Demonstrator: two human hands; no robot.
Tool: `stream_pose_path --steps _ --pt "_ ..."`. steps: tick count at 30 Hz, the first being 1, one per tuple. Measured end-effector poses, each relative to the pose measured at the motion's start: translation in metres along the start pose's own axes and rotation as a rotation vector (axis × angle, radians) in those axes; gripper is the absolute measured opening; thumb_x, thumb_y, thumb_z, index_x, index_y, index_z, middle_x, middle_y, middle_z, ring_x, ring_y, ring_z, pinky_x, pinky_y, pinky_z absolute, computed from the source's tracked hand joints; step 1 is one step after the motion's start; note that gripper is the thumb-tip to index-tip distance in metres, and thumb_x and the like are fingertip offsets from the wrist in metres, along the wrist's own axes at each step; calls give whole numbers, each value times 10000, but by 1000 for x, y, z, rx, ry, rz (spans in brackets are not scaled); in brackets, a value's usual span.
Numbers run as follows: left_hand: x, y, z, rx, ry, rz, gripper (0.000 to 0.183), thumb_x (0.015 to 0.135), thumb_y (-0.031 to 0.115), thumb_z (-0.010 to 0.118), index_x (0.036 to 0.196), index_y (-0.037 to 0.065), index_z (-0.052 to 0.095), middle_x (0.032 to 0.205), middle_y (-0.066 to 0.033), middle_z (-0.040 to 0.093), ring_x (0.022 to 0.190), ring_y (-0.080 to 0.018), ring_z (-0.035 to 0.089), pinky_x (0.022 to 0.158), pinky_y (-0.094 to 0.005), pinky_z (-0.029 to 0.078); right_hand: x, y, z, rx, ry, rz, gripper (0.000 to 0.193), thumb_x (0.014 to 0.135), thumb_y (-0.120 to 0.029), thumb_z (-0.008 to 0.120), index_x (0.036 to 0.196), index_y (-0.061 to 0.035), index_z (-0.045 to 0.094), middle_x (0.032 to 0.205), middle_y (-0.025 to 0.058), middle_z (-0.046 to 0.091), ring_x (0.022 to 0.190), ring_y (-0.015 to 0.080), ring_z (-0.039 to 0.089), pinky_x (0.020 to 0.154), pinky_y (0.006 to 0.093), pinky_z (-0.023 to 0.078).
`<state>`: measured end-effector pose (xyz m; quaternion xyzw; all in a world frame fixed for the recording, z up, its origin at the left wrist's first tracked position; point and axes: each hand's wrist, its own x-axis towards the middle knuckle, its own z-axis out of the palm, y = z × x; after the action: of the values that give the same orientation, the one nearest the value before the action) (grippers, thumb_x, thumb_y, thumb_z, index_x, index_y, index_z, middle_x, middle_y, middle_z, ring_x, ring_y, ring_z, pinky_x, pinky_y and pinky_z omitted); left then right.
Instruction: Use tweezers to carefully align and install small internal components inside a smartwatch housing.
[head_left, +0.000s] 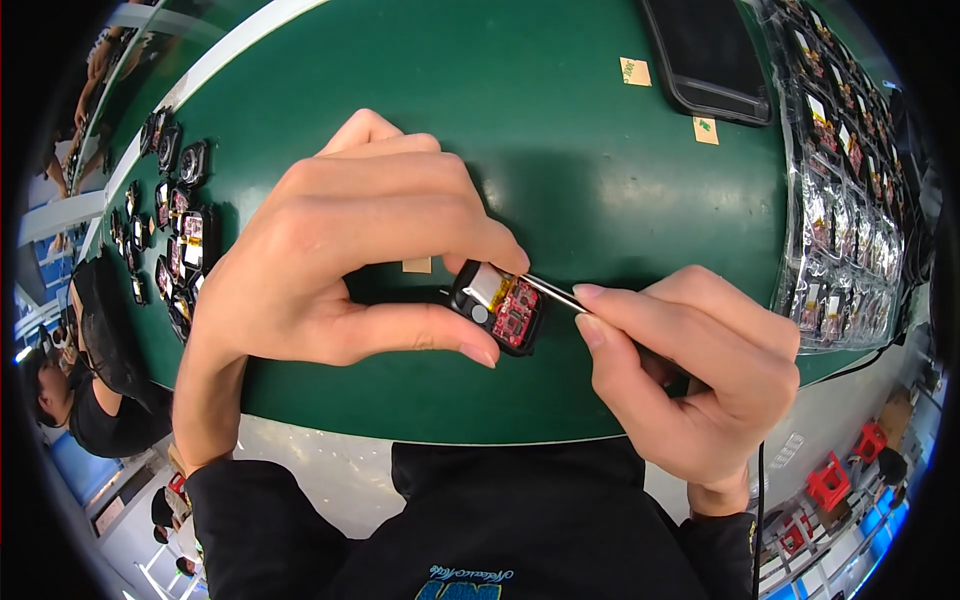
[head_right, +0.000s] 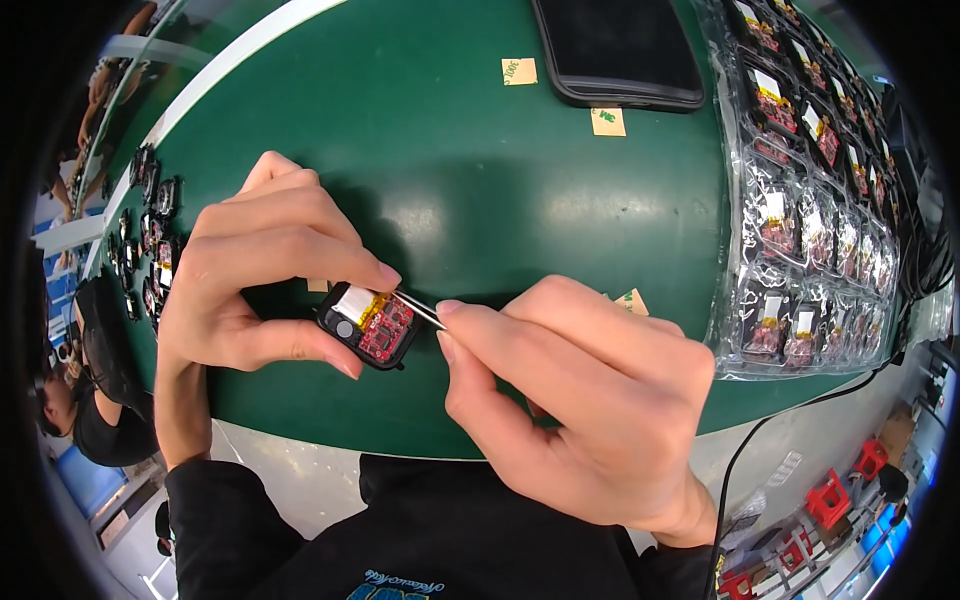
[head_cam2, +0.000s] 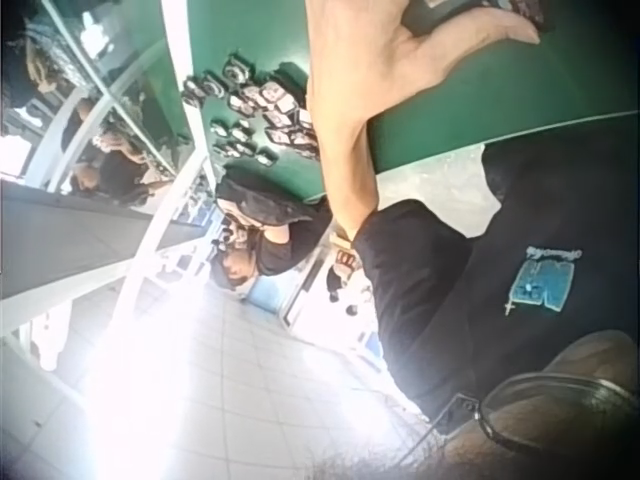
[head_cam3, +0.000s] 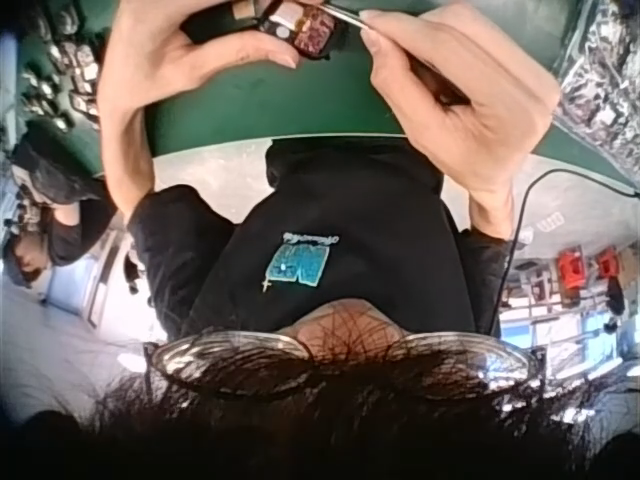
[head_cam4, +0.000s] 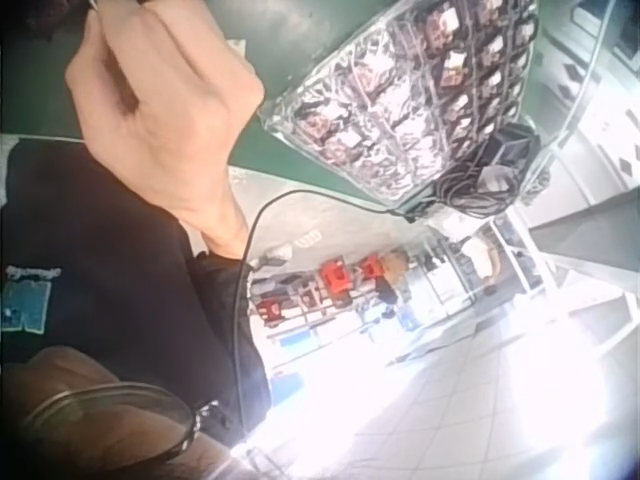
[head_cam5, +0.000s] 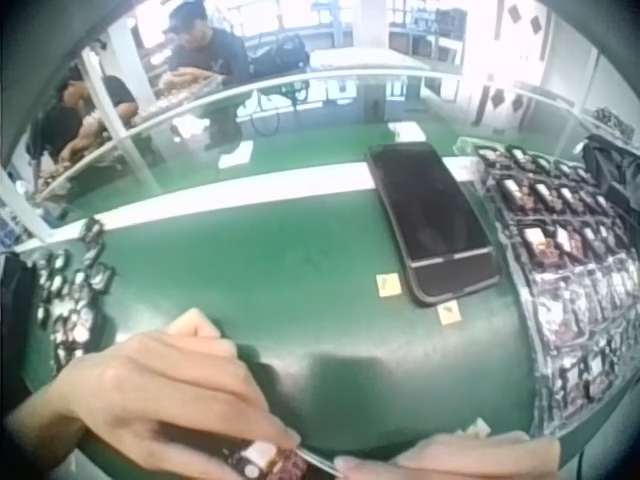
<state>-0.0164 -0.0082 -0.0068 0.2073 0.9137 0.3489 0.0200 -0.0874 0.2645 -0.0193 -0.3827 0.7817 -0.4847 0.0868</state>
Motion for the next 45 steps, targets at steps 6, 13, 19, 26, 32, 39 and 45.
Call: stream_pose_path --steps 6,13,19,26,32,39,45 --pt "0 0 -2 3 -3 -4 576 713 527 944 1074 89 850 920 -16 777 735 -166 612 801 -352 369 1 10 1 21 -1 -125 251 763 117 810 994 30 859 730 44 690 514 72 503 488 244 337" --pt "10 9 -4 52 25 -36 575 714 386 1009 1148 62 816 902 -27 752 777 -215 646 848 -382 423 -2 5 -17 127 47 -92 232 730 73 840 951 4 828 687 52 646 501 170 577 474 305 446" --pt "8 15 0 162 118 -68 545 743 307 993 1190 68 792 857 -43 671 799 -240 624 819 -384 448 -16 14 -9 409 -38 -210 149 854 -1 814 999 -34 818 802 55 673 609 252 655 561 358 525" --pt "119 40 -34 104 257 90 539 753 307 969 1152 14 756 942 -52 711 778 -154 590 645 -297 428 -23 13 -2 367 -95 -180 90 907 -88 758 925 -1 768 816 100 663 694 326 688 649 431 550" --pt "305 98 30 62 -30 566 462 901 320 879 1239 39 741 1041 -96 676 922 -275 644 818 -389 504 -19 17 -8 349 -45 -175 102 882 -87 747 901 9 775 829 109 685 737 344 705 716 447 570" --pt "372 90 89 249 -174 627 418 994 383 789 1346 156 790 1294 -66 628 1273 -284 554 1093 -471 384 -17 17 2 346 -29 -133 115 890 -87 759 936 12 795 852 130 707 752 355 719 716 443 575" --pt "294 78 62 211 111 608 458 1027 233 742 1481 191 697 1449 -102 583 1244 -331 559 1052 -484 428 -19 9 -2 348 6 -221 93 898 -77 793 961 -12 811 806 113 701 639 279 687 614 386 545"
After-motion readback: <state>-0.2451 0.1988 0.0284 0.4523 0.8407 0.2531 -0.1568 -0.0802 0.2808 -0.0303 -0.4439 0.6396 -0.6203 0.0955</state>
